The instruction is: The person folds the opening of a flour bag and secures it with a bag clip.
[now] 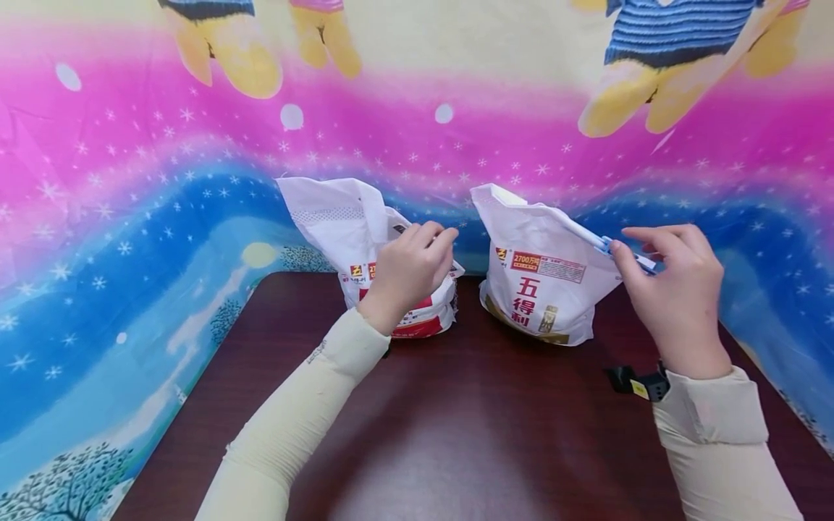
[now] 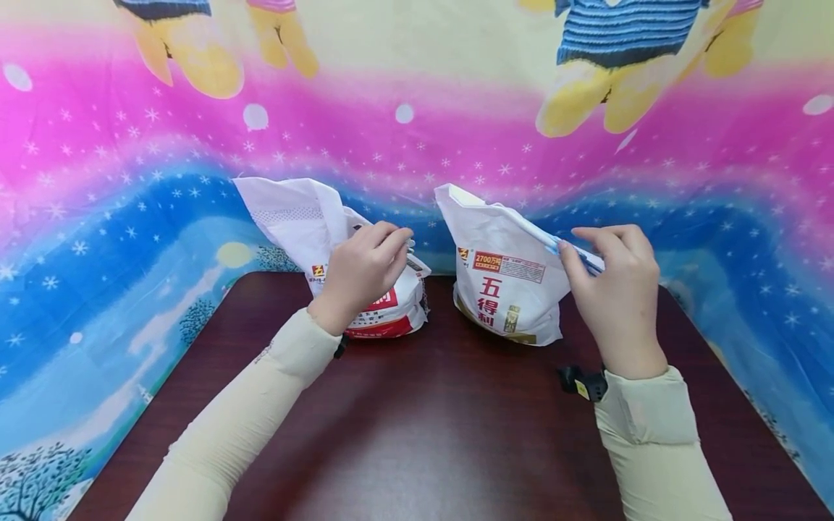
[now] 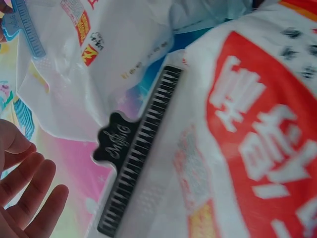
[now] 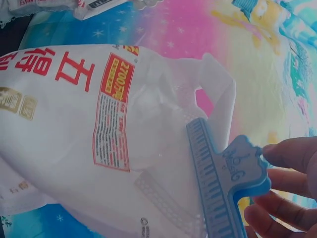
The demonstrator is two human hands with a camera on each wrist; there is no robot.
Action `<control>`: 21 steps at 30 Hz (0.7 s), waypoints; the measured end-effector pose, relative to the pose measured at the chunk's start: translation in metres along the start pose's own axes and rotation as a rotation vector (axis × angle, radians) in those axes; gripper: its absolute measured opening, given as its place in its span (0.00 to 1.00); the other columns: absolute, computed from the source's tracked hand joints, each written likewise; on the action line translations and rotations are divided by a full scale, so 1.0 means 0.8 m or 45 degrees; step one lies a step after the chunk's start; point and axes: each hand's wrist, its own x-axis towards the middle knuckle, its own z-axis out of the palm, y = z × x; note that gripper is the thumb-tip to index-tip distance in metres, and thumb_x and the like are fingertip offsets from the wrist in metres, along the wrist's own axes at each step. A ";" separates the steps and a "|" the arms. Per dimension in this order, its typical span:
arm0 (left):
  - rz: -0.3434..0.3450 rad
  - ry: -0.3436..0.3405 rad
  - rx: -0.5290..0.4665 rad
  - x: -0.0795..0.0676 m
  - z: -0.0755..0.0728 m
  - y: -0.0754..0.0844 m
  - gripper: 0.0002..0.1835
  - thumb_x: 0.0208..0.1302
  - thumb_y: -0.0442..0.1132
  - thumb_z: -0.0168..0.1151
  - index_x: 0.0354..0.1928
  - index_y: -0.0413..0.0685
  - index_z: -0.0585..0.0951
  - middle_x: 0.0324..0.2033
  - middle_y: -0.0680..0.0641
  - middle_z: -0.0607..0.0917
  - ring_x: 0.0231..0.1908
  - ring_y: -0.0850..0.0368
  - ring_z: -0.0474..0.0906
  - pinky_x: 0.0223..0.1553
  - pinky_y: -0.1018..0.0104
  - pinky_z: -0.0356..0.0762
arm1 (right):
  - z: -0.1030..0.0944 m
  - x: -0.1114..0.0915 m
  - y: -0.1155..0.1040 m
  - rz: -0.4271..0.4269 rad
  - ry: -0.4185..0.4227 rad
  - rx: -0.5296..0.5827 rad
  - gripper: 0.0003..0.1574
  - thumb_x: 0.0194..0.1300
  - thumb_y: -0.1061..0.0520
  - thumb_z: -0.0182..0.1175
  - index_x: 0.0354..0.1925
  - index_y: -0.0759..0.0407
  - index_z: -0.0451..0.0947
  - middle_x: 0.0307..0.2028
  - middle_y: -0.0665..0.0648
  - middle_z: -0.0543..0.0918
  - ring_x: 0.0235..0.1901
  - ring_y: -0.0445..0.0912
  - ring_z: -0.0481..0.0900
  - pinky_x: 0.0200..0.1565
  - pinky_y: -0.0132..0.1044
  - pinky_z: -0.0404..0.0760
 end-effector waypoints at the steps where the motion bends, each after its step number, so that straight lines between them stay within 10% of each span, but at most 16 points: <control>1: 0.001 0.011 0.000 -0.005 -0.002 -0.003 0.12 0.67 0.37 0.65 0.50 0.45 0.87 0.41 0.46 0.87 0.38 0.53 0.84 0.35 0.61 0.86 | 0.000 0.000 0.001 -0.002 -0.001 0.002 0.22 0.67 0.57 0.69 0.56 0.66 0.83 0.50 0.68 0.79 0.47 0.60 0.77 0.41 0.22 0.63; 9: -0.008 -0.039 0.025 -0.037 -0.018 -0.017 0.11 0.67 0.37 0.64 0.49 0.44 0.86 0.39 0.45 0.86 0.36 0.52 0.83 0.33 0.60 0.86 | 0.004 -0.007 0.022 -0.039 0.042 0.026 0.21 0.73 0.55 0.60 0.57 0.66 0.82 0.49 0.70 0.81 0.48 0.62 0.76 0.50 0.41 0.68; 15: -0.078 -0.076 0.046 -0.066 -0.025 -0.034 0.14 0.60 0.36 0.71 0.48 0.43 0.86 0.41 0.45 0.86 0.42 0.51 0.85 0.39 0.57 0.87 | 0.006 -0.011 0.044 -0.085 0.106 0.079 0.22 0.78 0.53 0.51 0.57 0.66 0.82 0.49 0.72 0.82 0.47 0.63 0.76 0.51 0.22 0.60; 21: -0.156 -0.170 0.105 -0.097 -0.027 -0.051 0.20 0.57 0.40 0.75 0.51 0.44 0.85 0.42 0.44 0.87 0.40 0.50 0.85 0.37 0.55 0.87 | 0.006 -0.019 0.066 -0.061 0.074 0.043 0.25 0.81 0.54 0.44 0.59 0.70 0.79 0.53 0.76 0.80 0.54 0.71 0.74 0.65 0.58 0.68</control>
